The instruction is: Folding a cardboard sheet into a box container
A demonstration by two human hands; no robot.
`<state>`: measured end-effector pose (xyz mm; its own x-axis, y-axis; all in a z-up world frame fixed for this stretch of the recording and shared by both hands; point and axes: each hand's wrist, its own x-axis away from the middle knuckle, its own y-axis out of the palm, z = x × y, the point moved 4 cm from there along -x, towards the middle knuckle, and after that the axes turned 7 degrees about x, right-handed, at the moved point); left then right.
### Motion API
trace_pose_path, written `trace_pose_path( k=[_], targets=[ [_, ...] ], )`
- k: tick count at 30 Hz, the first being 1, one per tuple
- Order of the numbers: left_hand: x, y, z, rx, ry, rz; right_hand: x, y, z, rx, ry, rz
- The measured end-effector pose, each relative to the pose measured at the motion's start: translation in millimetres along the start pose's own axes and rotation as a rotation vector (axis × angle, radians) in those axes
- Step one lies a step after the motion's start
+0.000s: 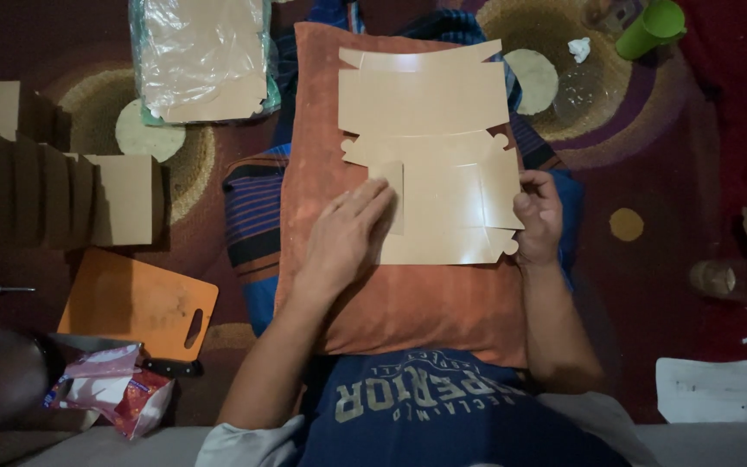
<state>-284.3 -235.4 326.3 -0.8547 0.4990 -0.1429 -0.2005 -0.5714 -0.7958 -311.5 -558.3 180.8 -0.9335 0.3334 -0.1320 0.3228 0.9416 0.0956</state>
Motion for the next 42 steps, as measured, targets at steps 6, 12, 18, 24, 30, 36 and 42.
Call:
trace_pose_path(
  k=[6,12,18,24,30,36,42],
  targets=[
    [4,13,-11,-0.102,-0.029,-0.092,3,14,-27,0.017,-0.124,0.033],
    [3,14,-12,-0.154,-0.045,-0.135,4,28,-44,0.067,-0.237,-0.055],
    [3,17,-15,-0.152,-0.038,-0.120,4,51,-71,0.349,-0.164,-0.255],
    [4,15,-14,-0.134,-0.059,-0.131,1,53,-80,0.584,-0.152,-0.499],
    [3,15,-13,-0.143,-0.062,-0.127,4,59,-102,0.702,-0.204,-0.727],
    [5,13,-12,-0.125,-0.072,-0.149,14,25,-80,0.786,-0.152,-0.851],
    [16,4,-8,-0.131,-0.060,-0.135,18,31,-103,0.782,-0.237,-0.858]
  ],
)
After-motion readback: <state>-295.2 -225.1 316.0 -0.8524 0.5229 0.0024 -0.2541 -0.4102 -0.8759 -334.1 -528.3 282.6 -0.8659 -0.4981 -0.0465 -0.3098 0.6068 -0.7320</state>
